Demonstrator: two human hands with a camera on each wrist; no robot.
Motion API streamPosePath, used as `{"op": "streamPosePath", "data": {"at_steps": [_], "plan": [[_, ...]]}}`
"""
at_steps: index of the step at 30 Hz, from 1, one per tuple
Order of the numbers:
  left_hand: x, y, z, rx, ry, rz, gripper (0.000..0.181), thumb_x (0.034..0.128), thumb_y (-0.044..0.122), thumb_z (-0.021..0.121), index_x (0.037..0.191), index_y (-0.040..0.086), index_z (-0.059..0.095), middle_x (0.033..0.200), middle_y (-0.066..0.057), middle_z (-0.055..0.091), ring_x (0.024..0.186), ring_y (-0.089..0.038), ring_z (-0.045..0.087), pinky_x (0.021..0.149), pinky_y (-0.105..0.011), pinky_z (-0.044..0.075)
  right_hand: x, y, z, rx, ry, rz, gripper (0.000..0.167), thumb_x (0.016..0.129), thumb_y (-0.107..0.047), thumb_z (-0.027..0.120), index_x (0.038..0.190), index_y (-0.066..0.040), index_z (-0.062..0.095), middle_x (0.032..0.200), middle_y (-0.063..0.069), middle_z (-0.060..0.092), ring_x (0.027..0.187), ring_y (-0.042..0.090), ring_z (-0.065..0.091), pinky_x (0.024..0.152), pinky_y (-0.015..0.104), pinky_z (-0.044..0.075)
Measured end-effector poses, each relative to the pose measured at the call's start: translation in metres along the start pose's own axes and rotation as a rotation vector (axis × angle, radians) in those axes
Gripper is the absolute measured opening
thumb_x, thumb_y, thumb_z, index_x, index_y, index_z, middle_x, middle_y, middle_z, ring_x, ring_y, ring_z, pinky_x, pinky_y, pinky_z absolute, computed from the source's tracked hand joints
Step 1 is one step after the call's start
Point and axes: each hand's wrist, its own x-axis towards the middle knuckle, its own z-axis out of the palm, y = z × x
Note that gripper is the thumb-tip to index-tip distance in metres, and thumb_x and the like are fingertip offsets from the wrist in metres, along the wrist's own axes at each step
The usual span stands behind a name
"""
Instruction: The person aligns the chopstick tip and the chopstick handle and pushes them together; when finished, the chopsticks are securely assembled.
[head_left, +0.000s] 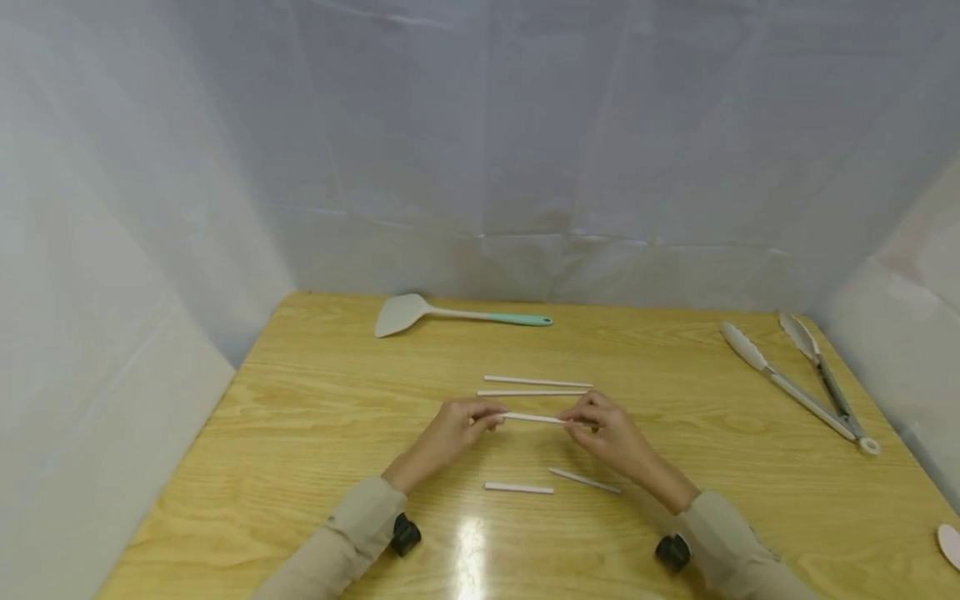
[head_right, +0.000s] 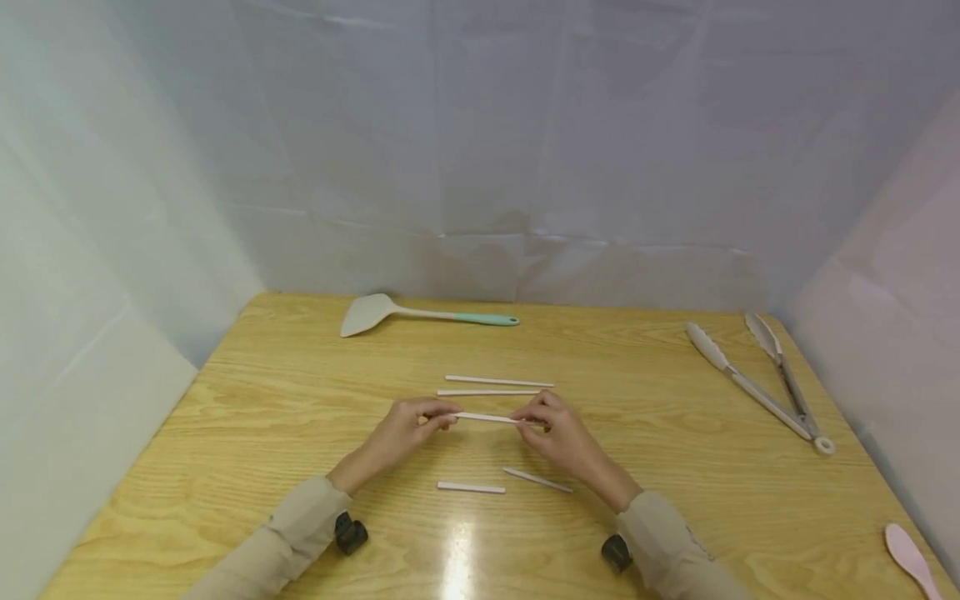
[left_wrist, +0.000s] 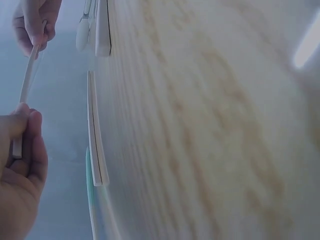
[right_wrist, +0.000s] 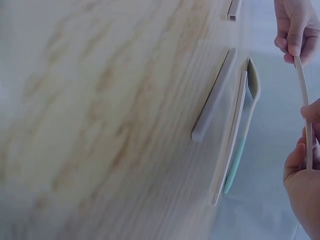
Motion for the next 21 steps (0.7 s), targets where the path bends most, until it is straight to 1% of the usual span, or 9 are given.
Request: {"op": "streamPosePath", "data": {"at_steps": [5,8,14,18,21], "plan": [[0.0011,-0.0012,-0.0018,0.024,0.011,0.04,0.019,0.092,0.008,0.061,0.105,-0.003,0.069,0.095,-0.013,0.07,0.078,-0.018,0.065,0.066,-0.02,0.053,0.0002,0.0024,-0.0032,0.01,-0.024,0.012,0.019,0.078,0.015,0.066,0.093,0.004,0.072,0.082,0.006,0.056,0.069,0.011,0.049,0.055,0.015,0.043],[0.0009,-0.0016,-0.0021,0.024,0.024,0.044,0.018,0.0914,0.009,0.062,0.104,-0.002,0.069,0.095,-0.012,0.069,0.079,-0.017,0.064,0.07,-0.021,0.053,-0.0007,0.0051,-0.0045,-0.001,-0.021,0.028,0.015,0.08,0.009,0.068,0.093,0.002,0.072,0.084,0.003,0.057,0.071,0.005,0.048,0.055,0.018,0.045],[-0.0001,-0.003,-0.0035,0.026,0.036,0.02,0.018,0.0909,0.01,0.063,0.105,0.001,0.069,0.095,-0.008,0.068,0.08,-0.015,0.062,0.072,-0.022,0.053,-0.0018,0.0087,-0.006,-0.033,0.025,0.021,0.014,0.078,0.006,0.072,0.089,-0.002,0.073,0.08,0.0,0.057,0.067,0.002,0.045,0.054,0.019,0.042],[-0.0006,-0.0037,-0.0045,0.039,0.032,-0.002,0.021,0.0912,0.011,0.063,0.109,0.001,0.068,0.097,-0.006,0.066,0.084,-0.015,0.062,0.075,-0.023,0.052,-0.0021,0.0089,-0.0073,-0.046,0.022,0.024,0.015,0.078,0.008,0.071,0.091,0.0,0.073,0.082,0.001,0.058,0.067,0.002,0.045,0.054,0.019,0.043],[-0.0011,-0.0042,-0.0045,0.047,0.027,-0.031,0.021,0.0912,0.011,0.063,0.11,0.002,0.068,0.099,-0.006,0.065,0.088,-0.017,0.061,0.077,-0.025,0.052,-0.0022,0.0084,-0.0083,-0.058,0.014,0.034,0.015,0.078,0.009,0.07,0.092,0.001,0.073,0.083,0.003,0.059,0.068,0.003,0.048,0.055,0.02,0.045]]}}
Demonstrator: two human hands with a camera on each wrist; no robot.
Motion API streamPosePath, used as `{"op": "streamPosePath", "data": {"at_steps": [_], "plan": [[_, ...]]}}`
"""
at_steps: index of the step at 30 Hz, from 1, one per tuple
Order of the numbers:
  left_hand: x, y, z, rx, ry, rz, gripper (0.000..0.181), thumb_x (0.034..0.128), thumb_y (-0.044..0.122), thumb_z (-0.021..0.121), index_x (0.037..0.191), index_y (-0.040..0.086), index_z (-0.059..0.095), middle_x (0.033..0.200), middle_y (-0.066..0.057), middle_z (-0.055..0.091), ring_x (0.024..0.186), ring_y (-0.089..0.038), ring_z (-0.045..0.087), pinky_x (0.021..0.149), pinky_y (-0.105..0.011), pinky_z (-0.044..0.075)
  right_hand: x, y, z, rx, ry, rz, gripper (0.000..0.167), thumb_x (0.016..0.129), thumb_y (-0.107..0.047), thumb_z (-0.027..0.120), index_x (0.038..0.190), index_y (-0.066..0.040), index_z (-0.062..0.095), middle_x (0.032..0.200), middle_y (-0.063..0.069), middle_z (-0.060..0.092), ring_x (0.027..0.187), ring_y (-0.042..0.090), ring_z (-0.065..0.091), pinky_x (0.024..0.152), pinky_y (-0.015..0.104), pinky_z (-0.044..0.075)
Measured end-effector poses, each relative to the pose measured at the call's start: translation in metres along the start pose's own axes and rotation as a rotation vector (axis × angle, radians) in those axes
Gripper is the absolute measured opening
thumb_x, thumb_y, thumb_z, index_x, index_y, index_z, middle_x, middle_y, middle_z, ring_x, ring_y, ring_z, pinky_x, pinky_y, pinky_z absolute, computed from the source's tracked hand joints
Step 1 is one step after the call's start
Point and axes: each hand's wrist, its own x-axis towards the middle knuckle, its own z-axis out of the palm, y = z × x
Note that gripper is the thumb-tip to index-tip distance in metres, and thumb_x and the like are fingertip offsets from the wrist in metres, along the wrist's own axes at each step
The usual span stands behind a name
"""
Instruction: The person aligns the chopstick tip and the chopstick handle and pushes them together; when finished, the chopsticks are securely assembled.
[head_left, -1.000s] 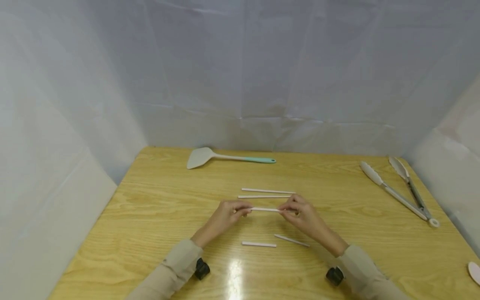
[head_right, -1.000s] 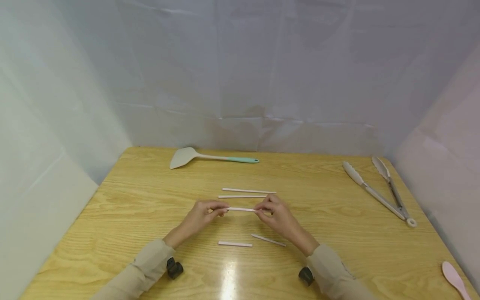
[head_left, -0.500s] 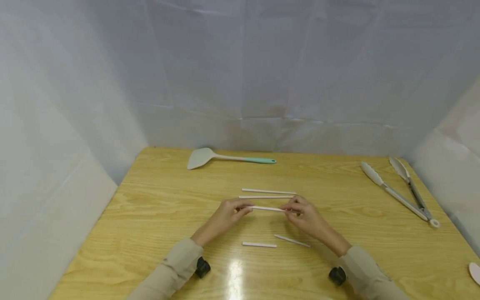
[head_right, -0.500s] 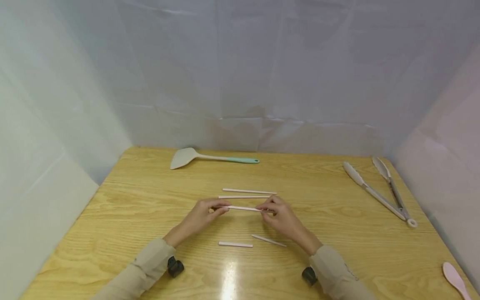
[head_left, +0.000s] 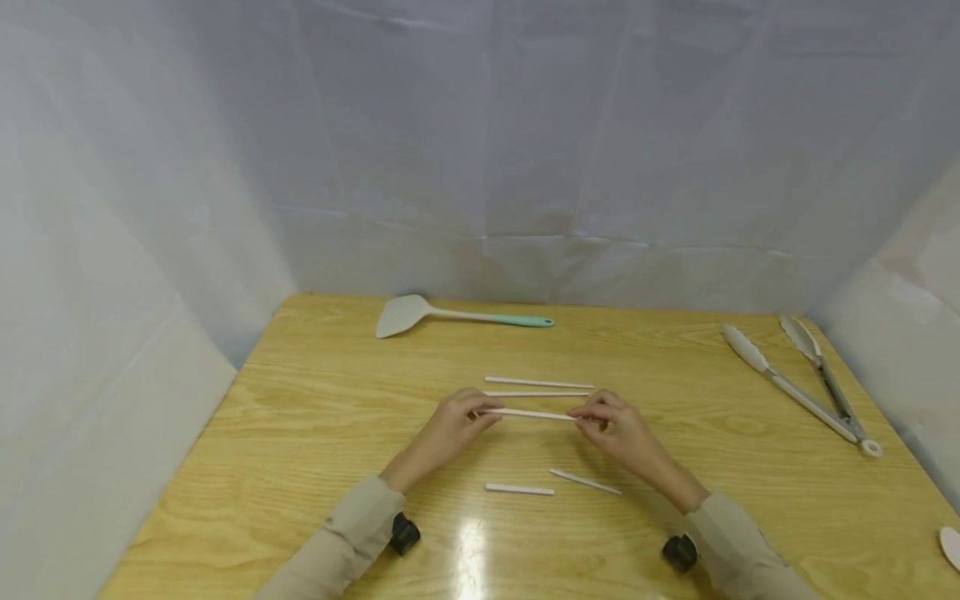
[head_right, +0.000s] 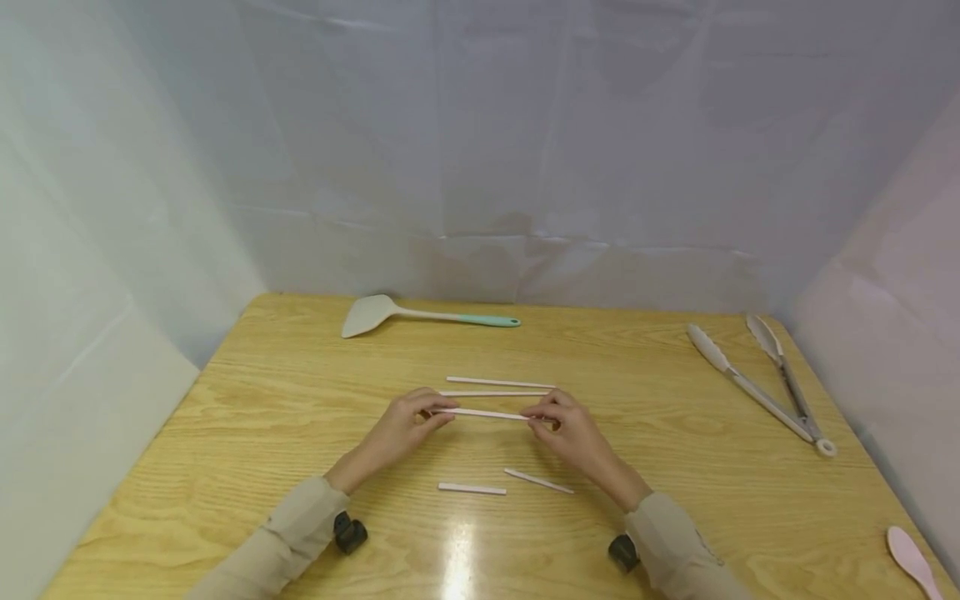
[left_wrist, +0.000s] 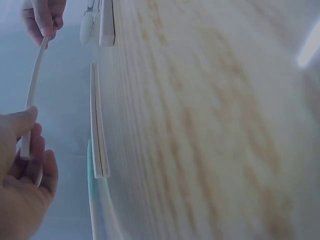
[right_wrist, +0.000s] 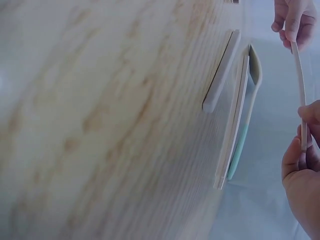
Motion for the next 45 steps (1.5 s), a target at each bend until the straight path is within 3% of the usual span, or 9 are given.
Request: {"op": "streamPosePath", "data": {"at_steps": [8,19,31,35,45], "plan": [[0.001,-0.001,0.001,-0.003,0.008,-0.068,0.022,0.0894,0.011,0.065,0.108,0.001,0.068,0.099,-0.008,0.063,0.093,-0.022,0.059,0.082,-0.031,0.051,0.0,0.004,-0.003,-0.055,0.033,0.023,0.012,0.076,0.005,0.074,0.087,0.0,0.073,0.082,0.004,0.061,0.071,0.009,0.054,0.057,0.022,0.048],[0.004,-0.005,0.003,-0.022,-0.002,-0.122,0.021,0.089,0.011,0.065,0.107,0.003,0.069,0.098,-0.006,0.065,0.09,-0.019,0.058,0.079,-0.026,0.05,0.001,0.016,-0.005,-0.068,0.046,0.045,0.011,0.076,0.004,0.075,0.086,-0.002,0.073,0.08,0.003,0.061,0.069,0.011,0.055,0.057,0.021,0.047],[0.014,-0.011,0.008,-0.002,-0.057,-0.197,0.017,0.0889,0.009,0.066,0.104,0.004,0.071,0.1,-0.008,0.066,0.095,-0.022,0.059,0.084,-0.033,0.05,0.005,0.025,-0.007,-0.069,-0.075,0.165,0.006,0.082,-0.003,0.072,0.088,-0.003,0.073,0.083,0.002,0.06,0.072,0.009,0.053,0.06,0.021,0.046],[0.018,-0.013,0.011,0.016,-0.064,-0.233,0.016,0.0889,0.011,0.066,0.103,0.006,0.072,0.097,-0.007,0.066,0.09,-0.018,0.058,0.08,-0.03,0.049,0.008,0.028,-0.007,-0.072,-0.099,0.187,0.006,0.081,-0.001,0.072,0.087,0.0,0.072,0.081,0.004,0.059,0.07,0.009,0.051,0.059,0.021,0.046],[0.022,-0.014,0.013,0.049,-0.076,-0.252,0.015,0.0884,0.008,0.066,0.102,0.004,0.072,0.092,-0.007,0.064,0.079,-0.012,0.05,0.07,-0.024,0.044,0.01,0.035,-0.008,-0.067,-0.161,0.233,0.006,0.082,0.0,0.072,0.088,0.001,0.071,0.083,0.004,0.059,0.07,0.009,0.051,0.061,0.021,0.046]]}}
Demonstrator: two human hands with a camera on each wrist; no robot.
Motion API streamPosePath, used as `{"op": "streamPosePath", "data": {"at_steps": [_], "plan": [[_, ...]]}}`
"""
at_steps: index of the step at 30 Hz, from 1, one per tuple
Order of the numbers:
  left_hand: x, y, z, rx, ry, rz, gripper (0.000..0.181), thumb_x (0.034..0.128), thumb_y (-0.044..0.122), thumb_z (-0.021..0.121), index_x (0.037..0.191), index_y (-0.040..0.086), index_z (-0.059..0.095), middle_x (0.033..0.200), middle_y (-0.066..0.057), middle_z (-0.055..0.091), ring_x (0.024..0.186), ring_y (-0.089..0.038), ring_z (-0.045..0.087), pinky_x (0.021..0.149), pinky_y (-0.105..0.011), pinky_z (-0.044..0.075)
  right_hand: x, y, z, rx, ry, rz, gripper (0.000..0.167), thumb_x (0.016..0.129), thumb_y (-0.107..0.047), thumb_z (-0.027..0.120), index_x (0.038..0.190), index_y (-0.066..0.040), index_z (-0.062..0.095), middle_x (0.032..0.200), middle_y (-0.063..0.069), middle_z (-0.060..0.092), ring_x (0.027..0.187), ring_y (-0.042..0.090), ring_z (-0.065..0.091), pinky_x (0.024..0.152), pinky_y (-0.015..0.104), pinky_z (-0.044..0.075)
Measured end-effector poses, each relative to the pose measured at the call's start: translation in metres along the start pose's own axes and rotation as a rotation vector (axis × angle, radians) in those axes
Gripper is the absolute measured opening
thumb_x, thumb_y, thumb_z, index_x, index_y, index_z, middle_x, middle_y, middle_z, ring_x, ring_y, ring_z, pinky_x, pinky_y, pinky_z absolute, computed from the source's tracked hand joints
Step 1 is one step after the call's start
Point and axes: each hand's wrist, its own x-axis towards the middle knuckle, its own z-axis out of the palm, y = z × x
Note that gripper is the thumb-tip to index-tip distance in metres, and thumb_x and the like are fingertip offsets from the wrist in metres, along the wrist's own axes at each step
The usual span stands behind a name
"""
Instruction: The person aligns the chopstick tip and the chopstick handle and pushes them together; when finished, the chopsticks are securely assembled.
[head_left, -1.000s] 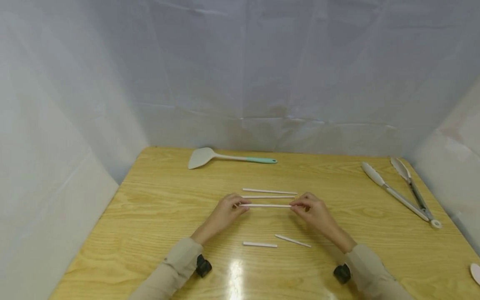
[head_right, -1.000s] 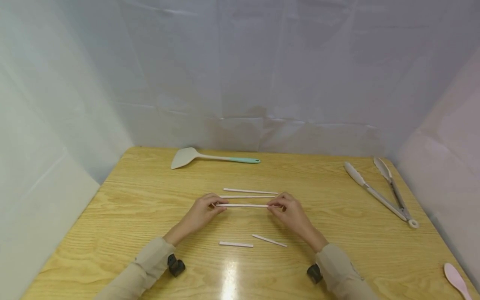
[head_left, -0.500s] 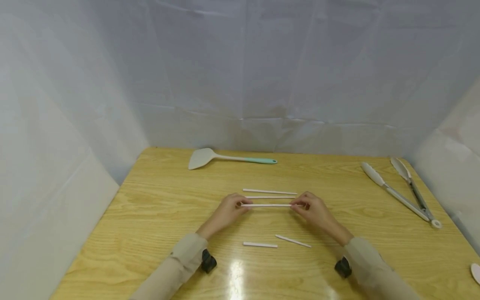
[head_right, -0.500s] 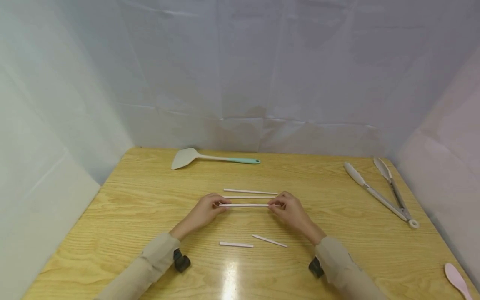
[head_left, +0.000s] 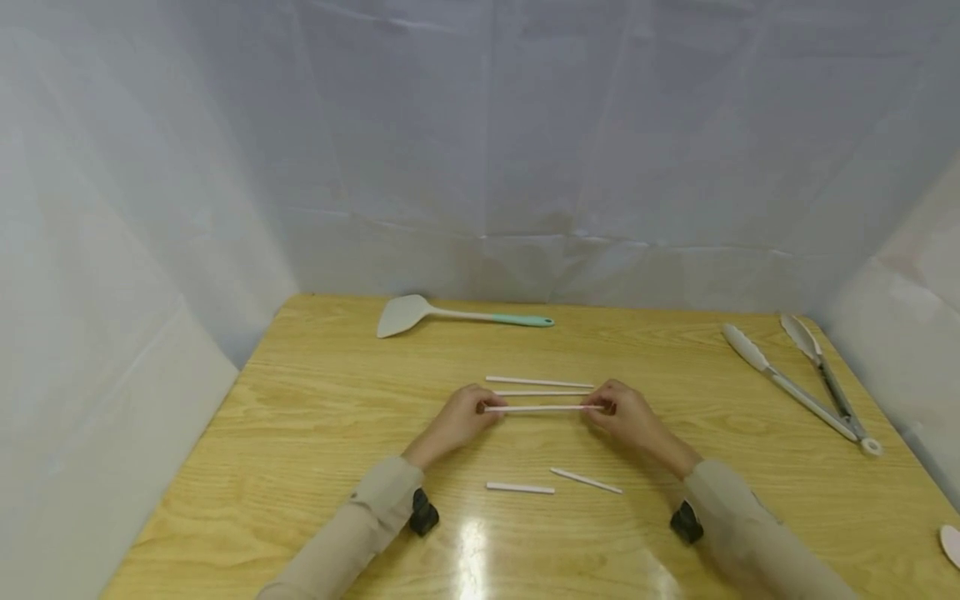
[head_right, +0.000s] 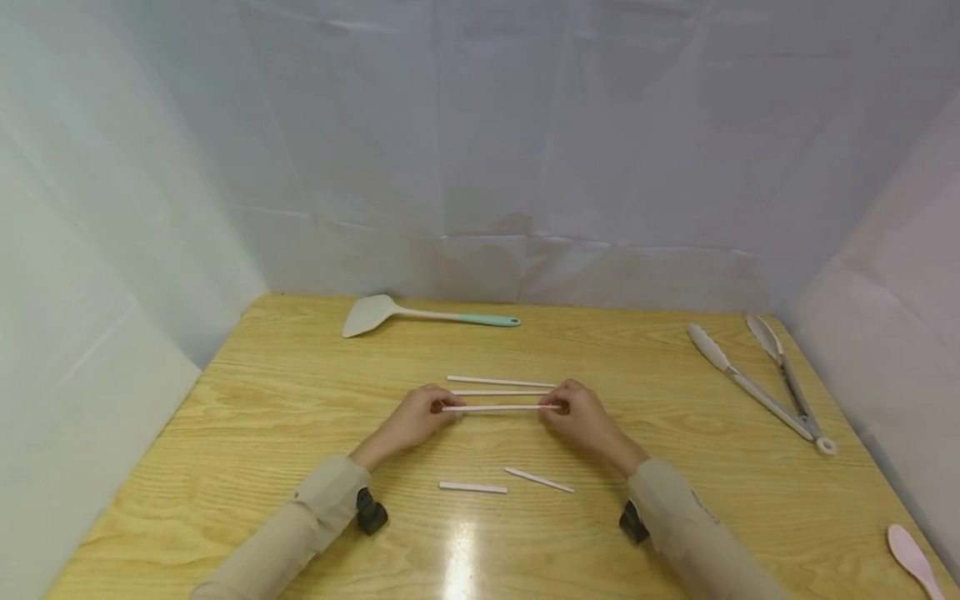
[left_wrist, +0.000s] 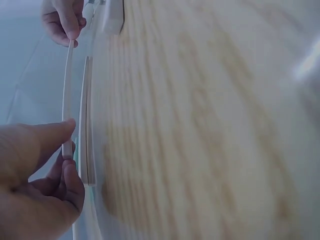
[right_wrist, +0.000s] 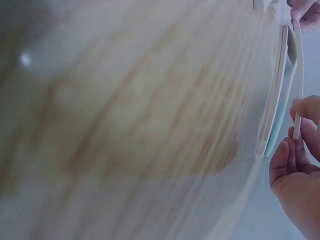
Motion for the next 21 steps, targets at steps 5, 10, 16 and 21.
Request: {"op": "streamPosePath", "data": {"at_steps": [5,10,16,21], "plan": [[0.0025,-0.0008,0.0001,0.023,-0.012,0.024,0.014,0.0883,0.006,0.066,0.101,0.001,0.071,0.089,-0.008,0.063,0.077,-0.013,0.05,0.068,-0.024,0.043,0.0012,0.0042,0.0002,-0.004,-0.036,0.012,0.005,0.083,-0.002,0.071,0.088,0.0,0.071,0.083,0.004,0.059,0.072,0.009,0.051,0.062,0.021,0.047],[0.0035,0.0004,0.0013,0.051,-0.023,0.036,0.012,0.0881,0.002,0.065,0.097,-0.001,0.071,0.09,-0.011,0.065,0.082,-0.02,0.057,0.073,-0.027,0.048,0.0024,0.0059,-0.0004,-0.004,-0.091,0.02,0.004,0.085,-0.004,0.069,0.087,-0.002,0.071,0.084,0.004,0.06,0.076,0.009,0.053,0.066,0.022,0.048],[0.0032,0.0006,0.0027,0.076,-0.02,0.059,0.008,0.0872,-0.001,0.064,0.092,-0.002,0.07,0.09,-0.013,0.065,0.086,-0.025,0.059,0.077,-0.032,0.05,0.0022,0.0068,-0.0003,-0.014,-0.122,0.027,0.004,0.085,-0.003,0.069,0.088,-0.002,0.071,0.084,0.003,0.061,0.075,0.008,0.053,0.065,0.022,0.047],[0.0026,0.0005,0.0028,0.07,-0.01,0.067,0.008,0.0872,-0.002,0.064,0.092,-0.003,0.069,0.087,-0.013,0.065,0.084,-0.025,0.059,0.076,-0.032,0.05,0.0015,0.0081,0.0009,-0.019,-0.124,0.028,0.004,0.084,-0.002,0.069,0.088,-0.002,0.071,0.083,0.003,0.061,0.075,0.008,0.053,0.065,0.022,0.047]]}}
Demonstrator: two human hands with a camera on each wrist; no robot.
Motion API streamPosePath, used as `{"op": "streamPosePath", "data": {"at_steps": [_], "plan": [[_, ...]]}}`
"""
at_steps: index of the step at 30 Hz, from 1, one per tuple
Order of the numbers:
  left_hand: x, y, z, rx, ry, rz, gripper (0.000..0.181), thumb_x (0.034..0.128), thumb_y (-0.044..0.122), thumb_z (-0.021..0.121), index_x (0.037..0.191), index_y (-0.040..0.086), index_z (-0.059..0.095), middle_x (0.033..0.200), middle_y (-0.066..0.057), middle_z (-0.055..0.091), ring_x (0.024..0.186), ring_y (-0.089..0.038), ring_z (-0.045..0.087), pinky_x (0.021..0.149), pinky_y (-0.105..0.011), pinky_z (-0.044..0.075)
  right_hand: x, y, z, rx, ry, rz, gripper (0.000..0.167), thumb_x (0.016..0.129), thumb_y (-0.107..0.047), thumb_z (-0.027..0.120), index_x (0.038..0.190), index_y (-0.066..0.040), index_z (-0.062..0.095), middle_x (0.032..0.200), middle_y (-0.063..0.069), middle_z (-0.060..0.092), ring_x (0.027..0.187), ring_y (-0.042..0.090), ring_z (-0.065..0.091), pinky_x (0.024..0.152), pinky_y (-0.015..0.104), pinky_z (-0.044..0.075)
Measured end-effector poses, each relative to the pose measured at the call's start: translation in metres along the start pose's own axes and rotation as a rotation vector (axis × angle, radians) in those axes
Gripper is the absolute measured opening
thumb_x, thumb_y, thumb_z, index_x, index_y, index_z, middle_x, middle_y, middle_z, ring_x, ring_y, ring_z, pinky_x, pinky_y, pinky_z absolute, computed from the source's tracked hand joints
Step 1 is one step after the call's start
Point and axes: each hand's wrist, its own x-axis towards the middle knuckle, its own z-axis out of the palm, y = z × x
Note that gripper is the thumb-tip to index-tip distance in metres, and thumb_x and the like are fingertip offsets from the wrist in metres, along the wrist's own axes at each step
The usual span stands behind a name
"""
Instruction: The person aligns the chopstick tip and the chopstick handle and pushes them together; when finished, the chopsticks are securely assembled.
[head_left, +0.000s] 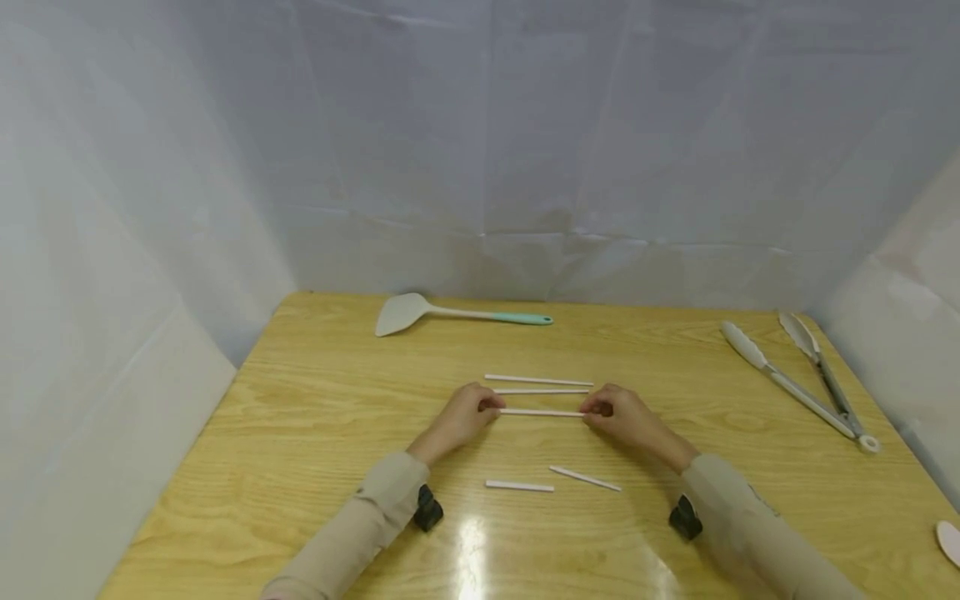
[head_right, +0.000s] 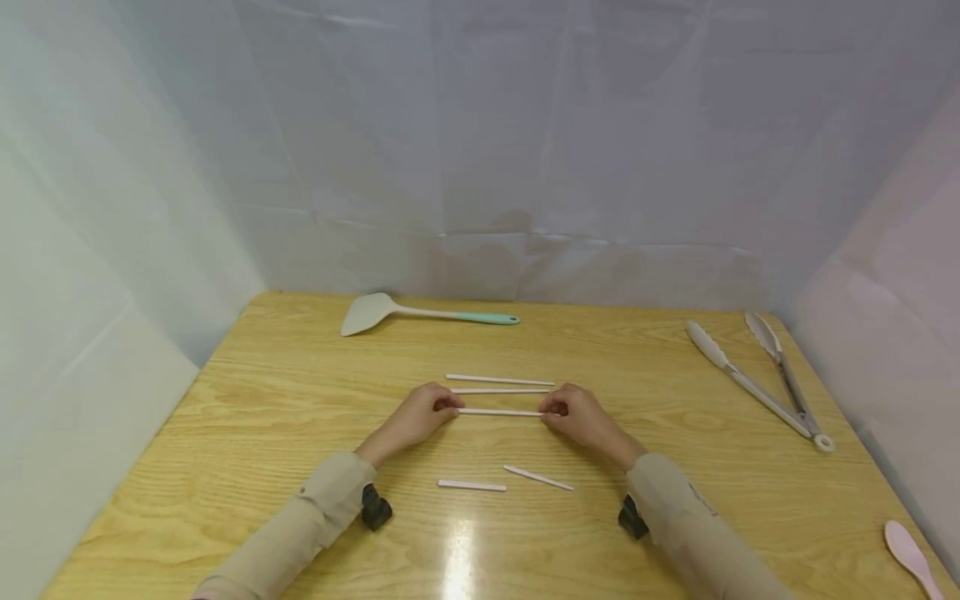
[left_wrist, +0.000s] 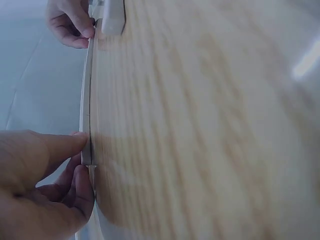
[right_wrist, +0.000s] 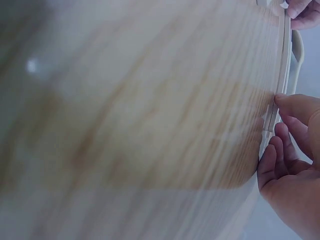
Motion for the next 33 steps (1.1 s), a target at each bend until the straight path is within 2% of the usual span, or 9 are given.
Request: {"op": "streamPosePath", "data": {"at_steps": [7,13,28,33], "plan": [[0.002,0.0012,-0.0007,0.005,-0.021,-0.058,0.01,0.0882,0.0,0.063,0.095,-0.002,0.07,0.091,-0.013,0.065,0.085,-0.023,0.058,0.076,-0.031,0.049,0.001,0.0006,0.0,0.004,0.001,0.006,0.004,0.084,-0.002,0.069,0.088,-0.002,0.07,0.083,0.003,0.061,0.074,0.009,0.053,0.065,0.022,0.047],[0.0012,-0.001,-0.0007,0.015,-0.019,-0.033,0.011,0.0877,-0.003,0.062,0.095,-0.004,0.07,0.092,-0.015,0.065,0.086,-0.025,0.059,0.075,-0.033,0.05,0.0007,0.0017,-0.0015,-0.004,-0.012,0.007,0.005,0.085,-0.003,0.068,0.089,-0.002,0.07,0.082,0.002,0.06,0.074,0.008,0.052,0.064,0.022,0.046],[0.0007,-0.0012,-0.001,0.02,-0.018,-0.048,0.011,0.0883,-0.001,0.063,0.096,-0.002,0.07,0.091,-0.013,0.065,0.084,-0.023,0.057,0.073,-0.031,0.049,-0.0001,0.0018,-0.0022,0.021,-0.026,0.018,0.007,0.086,-0.003,0.068,0.091,-0.001,0.07,0.085,0.003,0.061,0.075,0.01,0.054,0.065,0.022,0.047],[-0.0008,-0.0018,-0.0023,0.015,-0.019,-0.029,0.012,0.0882,0.0,0.063,0.098,-0.002,0.07,0.091,-0.013,0.064,0.083,-0.022,0.055,0.072,-0.029,0.047,-0.0013,0.0014,-0.003,0.04,-0.014,0.017,0.007,0.086,-0.003,0.068,0.092,-0.001,0.07,0.086,0.005,0.061,0.077,0.013,0.057,0.067,0.023,0.049]]}}
